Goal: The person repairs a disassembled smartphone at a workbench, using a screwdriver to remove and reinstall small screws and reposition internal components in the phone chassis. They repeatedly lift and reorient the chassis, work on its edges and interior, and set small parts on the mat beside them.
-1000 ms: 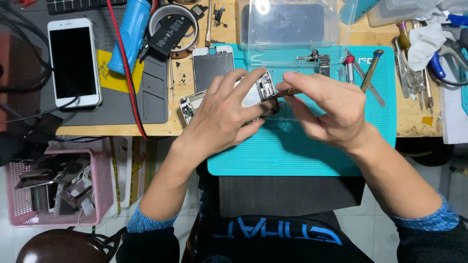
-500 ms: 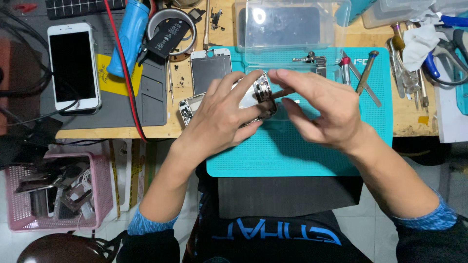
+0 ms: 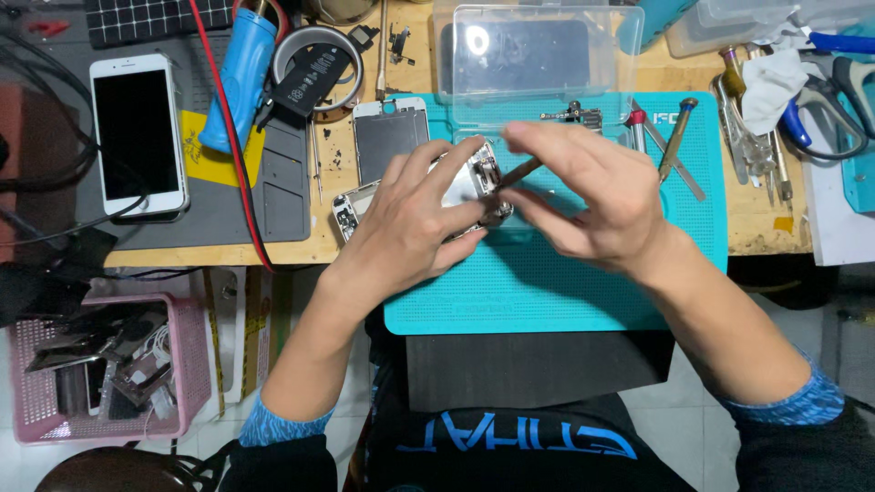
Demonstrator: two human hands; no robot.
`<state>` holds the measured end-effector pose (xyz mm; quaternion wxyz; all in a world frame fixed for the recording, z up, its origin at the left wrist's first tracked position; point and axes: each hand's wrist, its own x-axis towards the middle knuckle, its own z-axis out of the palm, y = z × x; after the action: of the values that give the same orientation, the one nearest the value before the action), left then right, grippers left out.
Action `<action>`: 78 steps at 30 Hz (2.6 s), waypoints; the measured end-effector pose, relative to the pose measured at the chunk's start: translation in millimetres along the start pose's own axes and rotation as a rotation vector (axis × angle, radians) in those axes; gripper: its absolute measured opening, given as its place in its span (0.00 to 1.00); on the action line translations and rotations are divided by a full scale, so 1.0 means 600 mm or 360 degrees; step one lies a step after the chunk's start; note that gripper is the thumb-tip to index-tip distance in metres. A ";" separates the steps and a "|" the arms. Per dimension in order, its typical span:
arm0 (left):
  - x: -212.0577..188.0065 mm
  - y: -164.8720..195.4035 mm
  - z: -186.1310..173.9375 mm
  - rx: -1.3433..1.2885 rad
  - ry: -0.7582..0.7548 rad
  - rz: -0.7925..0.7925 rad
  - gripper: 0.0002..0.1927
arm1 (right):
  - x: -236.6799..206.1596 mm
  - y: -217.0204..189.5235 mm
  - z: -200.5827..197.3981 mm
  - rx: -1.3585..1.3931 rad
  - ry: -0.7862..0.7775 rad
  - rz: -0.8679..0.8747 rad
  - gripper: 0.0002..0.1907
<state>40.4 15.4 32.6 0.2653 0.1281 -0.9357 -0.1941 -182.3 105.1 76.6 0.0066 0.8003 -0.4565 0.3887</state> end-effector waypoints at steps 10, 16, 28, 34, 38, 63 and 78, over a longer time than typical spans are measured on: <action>-0.001 0.002 0.001 0.0036 -0.0002 0.0006 0.13 | -0.003 0.007 0.001 0.0333 -0.0076 0.0225 0.23; 0.000 0.003 0.000 0.0034 -0.0008 -0.0003 0.14 | -0.009 0.007 0.005 0.0165 -0.0079 0.0255 0.23; 0.001 0.003 0.000 0.0061 -0.0023 -0.0004 0.17 | -0.016 0.009 0.013 0.0256 -0.0089 0.0283 0.24; -0.002 0.004 0.000 0.0065 0.0007 -0.0002 0.19 | -0.031 0.007 0.018 0.0365 0.0080 0.0326 0.30; -0.002 0.002 0.001 0.0052 0.0020 0.0015 0.25 | -0.043 0.000 0.012 0.0452 0.0310 0.0399 0.34; 0.004 0.003 -0.008 0.0189 0.0171 0.0019 0.21 | -0.039 -0.001 -0.010 0.0484 0.0424 0.0687 0.21; 0.052 0.020 0.007 0.0321 0.0659 -0.0390 0.21 | 0.012 0.022 0.050 0.1330 0.0357 0.1430 0.08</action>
<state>10.5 16.8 48.7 0.4115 0.3034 -0.8536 -0.1001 -171.7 81.2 55.9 -0.4232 0.4193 -0.5546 0.5810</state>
